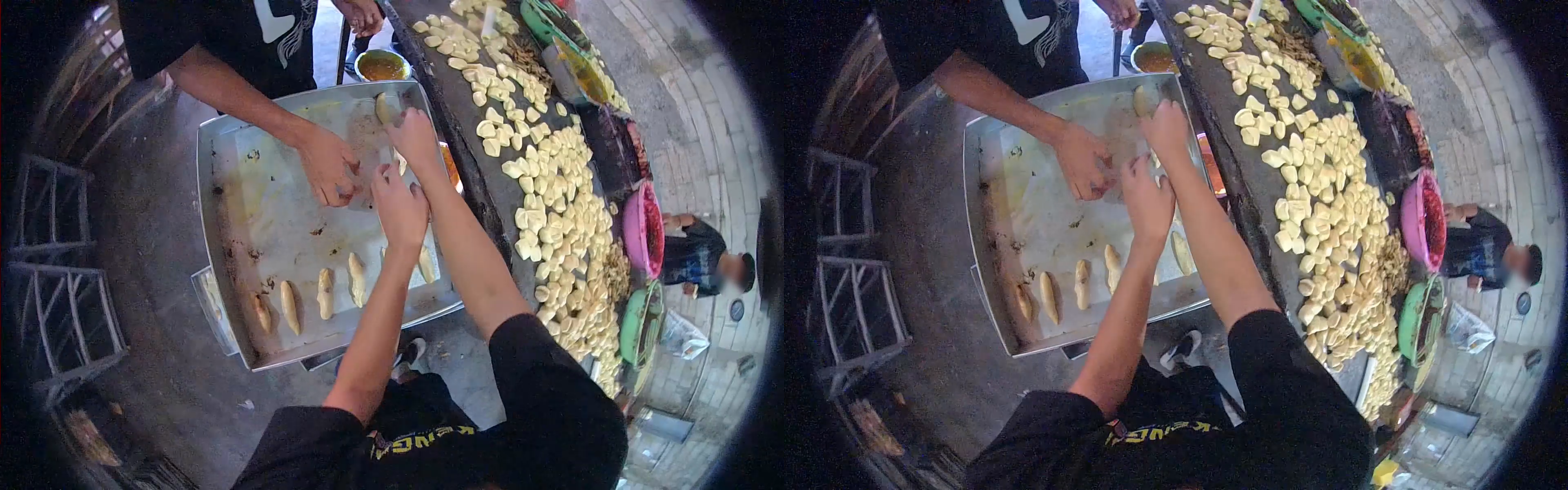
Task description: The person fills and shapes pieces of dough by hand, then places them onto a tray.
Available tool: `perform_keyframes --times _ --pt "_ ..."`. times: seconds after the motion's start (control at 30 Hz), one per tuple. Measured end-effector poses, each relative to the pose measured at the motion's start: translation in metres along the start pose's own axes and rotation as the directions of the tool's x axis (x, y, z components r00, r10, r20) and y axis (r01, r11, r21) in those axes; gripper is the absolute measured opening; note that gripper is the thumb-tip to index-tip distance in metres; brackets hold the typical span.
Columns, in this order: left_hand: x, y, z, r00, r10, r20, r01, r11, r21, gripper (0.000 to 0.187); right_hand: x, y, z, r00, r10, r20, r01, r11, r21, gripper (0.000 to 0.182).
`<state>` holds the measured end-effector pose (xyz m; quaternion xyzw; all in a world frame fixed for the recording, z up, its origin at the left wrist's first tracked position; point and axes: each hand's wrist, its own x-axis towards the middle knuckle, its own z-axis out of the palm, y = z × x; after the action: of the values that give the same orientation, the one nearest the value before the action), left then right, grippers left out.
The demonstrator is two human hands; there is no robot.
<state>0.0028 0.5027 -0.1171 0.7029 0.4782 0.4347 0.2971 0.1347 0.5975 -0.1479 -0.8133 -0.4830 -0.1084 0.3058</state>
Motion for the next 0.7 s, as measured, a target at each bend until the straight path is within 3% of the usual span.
perform_keyframes --times 0.07,0.1,0.17,0.2,0.23,0.27,0.3,0.33,0.37,0.4,0.43,0.47,0.53,0.6,0.63,0.7 --pt "-0.018 0.02 -0.039 0.995 -0.065 0.072 0.076 0.982 -0.171 0.045 0.006 -0.001 0.009 0.98 -0.005 0.199 0.012 0.999 -0.03 0.032" --pt "-0.03 0.029 -0.059 0.981 -0.103 0.163 0.146 0.95 -0.278 0.045 0.005 -0.021 -0.013 0.933 0.147 0.328 -0.18 0.981 0.071 0.028" --pt "-0.053 0.036 -0.091 0.966 -0.064 0.251 0.141 0.943 -0.303 0.042 -0.008 -0.051 -0.048 0.958 0.166 0.236 -0.188 0.979 0.074 0.024" --pt "-0.063 0.044 -0.109 0.959 -0.002 0.285 0.092 0.948 -0.304 0.039 -0.024 -0.035 -0.024 0.985 0.151 0.082 -0.152 0.988 0.011 0.024" --pt "-0.07 0.052 -0.125 0.944 0.053 0.326 0.048 0.954 -0.296 0.036 -0.048 -0.05 -0.068 0.94 0.312 0.142 -0.335 0.923 0.189 0.026" --pt "-0.077 0.054 -0.138 0.924 0.181 0.338 -0.126 0.976 -0.178 0.034 -0.077 -0.043 -0.08 0.938 0.28 0.206 -0.33 0.904 0.271 0.028" --pt "-0.086 0.066 -0.147 0.904 0.154 0.399 -0.05 0.965 -0.258 0.033 -0.109 -0.039 -0.116 0.95 0.192 0.246 -0.238 0.956 0.174 0.031" --pt "-0.095 0.079 -0.153 0.888 0.111 0.446 0.035 0.951 -0.307 0.032 -0.152 -0.044 -0.164 0.986 0.147 0.077 -0.162 0.947 0.277 0.032" --pt "-0.104 0.098 -0.158 0.847 0.162 0.506 0.023 0.94 -0.339 0.032 -0.199 -0.041 -0.196 0.987 0.157 0.033 -0.16 0.947 0.28 0.033" --pt "-0.114 0.12 -0.16 0.814 0.116 0.569 0.092 0.942 -0.324 0.03 -0.24 -0.033 -0.231 0.988 0.152 -0.004 -0.145 0.945 0.295 0.033" --pt "-0.124 0.137 -0.156 0.783 0.072 0.618 0.15 0.942 -0.299 0.028 -0.276 -0.027 -0.285 0.965 0.258 0.049 -0.251 0.855 0.454 0.029" --pt "-0.137 0.149 -0.146 0.761 0.11 0.639 0.13 0.94 -0.316 0.028 -0.308 -0.02 -0.335 0.907 0.383 0.176 -0.422 0.821 0.385 0.027" --pt "-0.17 0.175 -0.125 0.603 0.238 0.761 0.136 0.91 -0.392 0.026 -0.384 0.004 -0.41 0.829 0.559 0.003 -0.543 0.805 0.239 0.023" --pt "-0.224 0.223 -0.102 0.52 0.321 0.791 0.089 0.901 -0.425 0.025 -0.453 0.026 -0.495 0.618 0.768 -0.171 -0.757 0.639 0.135 0.021" --pt "-0.257 0.244 -0.087 0.372 0.44 0.817 0.021 0.876 -0.482 0.025 -0.5 0.045 -0.53 0.509 0.8 -0.316 -0.839 0.544 0.025 0.021" --pt "-0.339 0.293 -0.064 0.088 0.601 0.794 -0.051 0.799 -0.599 0.026 -0.591 0.073 -0.603 0.309 0.695 -0.65 -0.937 0.341 -0.081 0.027"
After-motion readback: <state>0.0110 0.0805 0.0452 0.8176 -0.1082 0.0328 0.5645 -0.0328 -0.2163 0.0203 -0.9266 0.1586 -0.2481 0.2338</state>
